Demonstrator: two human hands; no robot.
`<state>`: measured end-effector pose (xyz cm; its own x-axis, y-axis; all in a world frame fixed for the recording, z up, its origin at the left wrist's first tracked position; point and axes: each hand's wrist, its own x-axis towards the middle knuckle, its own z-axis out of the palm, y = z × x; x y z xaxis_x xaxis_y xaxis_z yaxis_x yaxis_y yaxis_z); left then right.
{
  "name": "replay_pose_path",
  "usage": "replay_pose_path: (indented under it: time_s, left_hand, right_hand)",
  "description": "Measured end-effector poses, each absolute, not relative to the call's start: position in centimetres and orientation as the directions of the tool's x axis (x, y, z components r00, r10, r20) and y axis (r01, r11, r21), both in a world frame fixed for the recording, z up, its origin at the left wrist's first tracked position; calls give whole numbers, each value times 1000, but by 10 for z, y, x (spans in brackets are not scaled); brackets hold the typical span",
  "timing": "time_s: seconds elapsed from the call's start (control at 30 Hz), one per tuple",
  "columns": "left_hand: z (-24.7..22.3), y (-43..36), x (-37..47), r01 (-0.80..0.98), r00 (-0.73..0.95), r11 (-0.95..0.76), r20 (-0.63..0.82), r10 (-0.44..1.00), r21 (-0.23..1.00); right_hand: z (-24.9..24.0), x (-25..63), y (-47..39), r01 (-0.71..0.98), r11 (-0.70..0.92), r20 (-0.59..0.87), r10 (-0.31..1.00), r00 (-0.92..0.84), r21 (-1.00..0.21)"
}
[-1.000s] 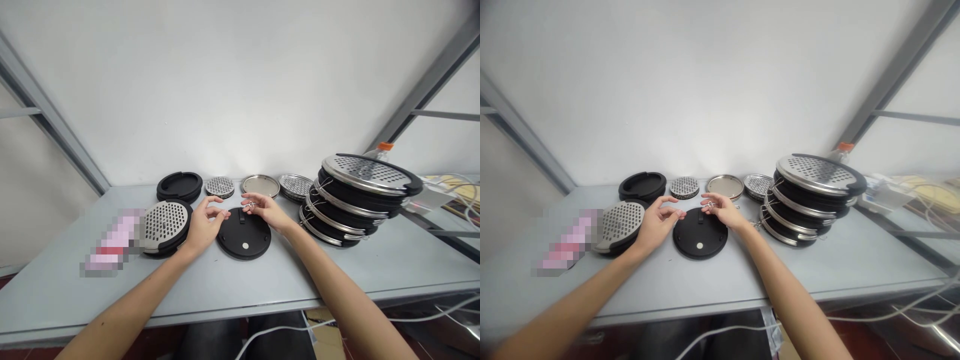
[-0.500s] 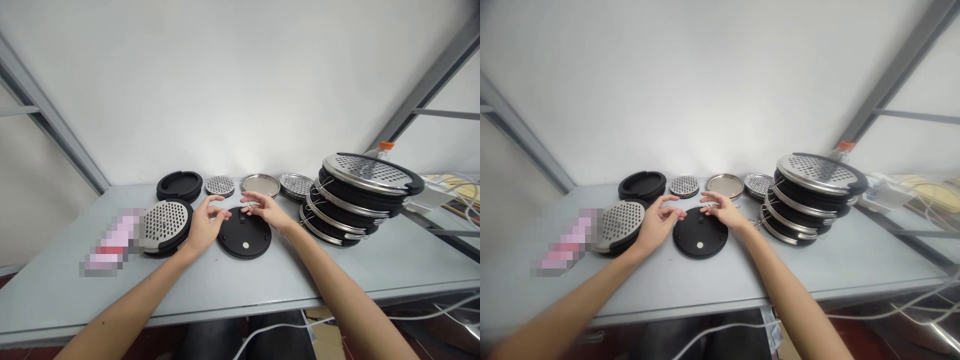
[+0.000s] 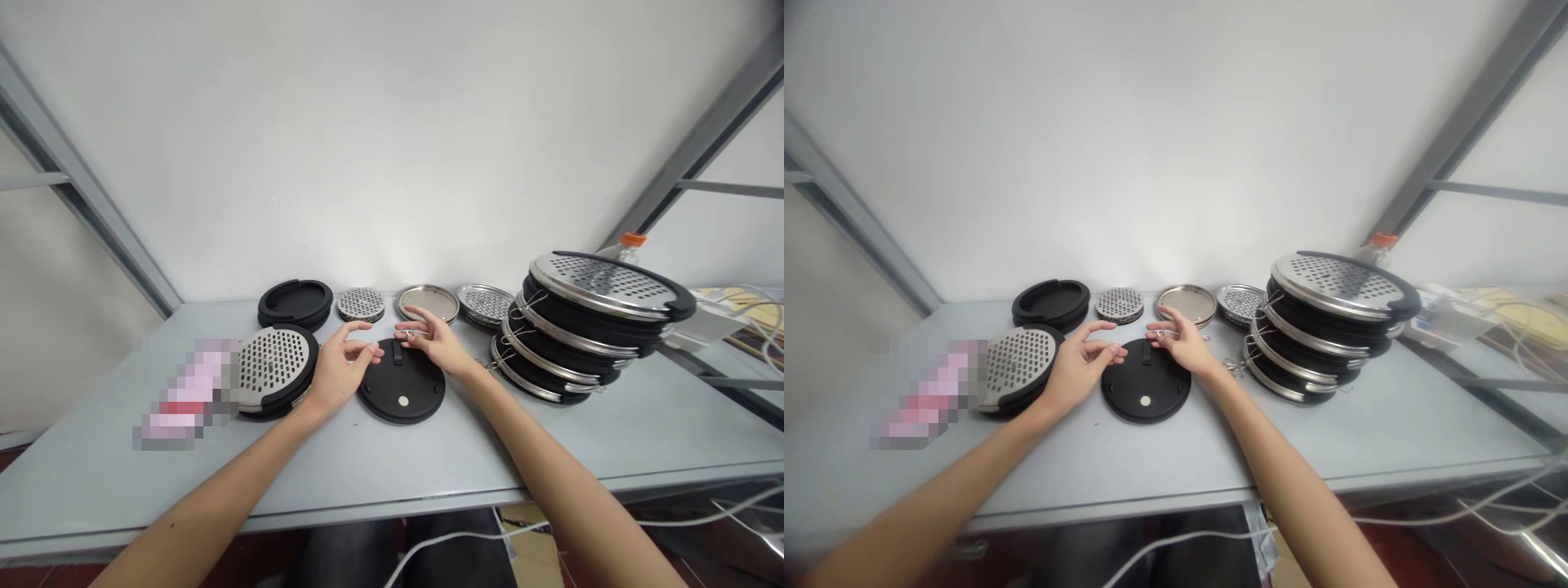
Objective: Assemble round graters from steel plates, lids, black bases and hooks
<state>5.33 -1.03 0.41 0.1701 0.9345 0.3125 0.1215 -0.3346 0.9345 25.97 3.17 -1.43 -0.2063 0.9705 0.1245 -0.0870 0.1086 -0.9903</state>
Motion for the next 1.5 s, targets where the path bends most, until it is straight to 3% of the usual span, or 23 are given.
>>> replay_pose_path:
  time_s: [0.17, 0.33, 0.8, 1.07, 1.5]
  left_hand:
    - [5, -11, 53, 137, 182, -342, 316, 931, 929]
    - [4, -9, 53, 106, 180, -309, 287, 941, 945]
    - [-1, -6, 53, 131, 204, -302, 272, 940, 944]
    - [0, -7, 54, 243, 183, -355, 316, 931, 903]
    - [1, -9, 55, 325, 212, -442, 391, 895, 836]
  right_hand:
    - [-8, 258, 26, -151, 47, 74, 980, -182, -987]
    - [0, 259, 22, -41, 77, 84, 979, -186, -996]
    - [0, 264, 25, 228, 338, 327, 941, -86, -913]
    - [2, 261, 23, 3, 262, 251, 928, -275, -965]
    - [5, 250, 14, -147, 111, 152, 940, -304, -983]
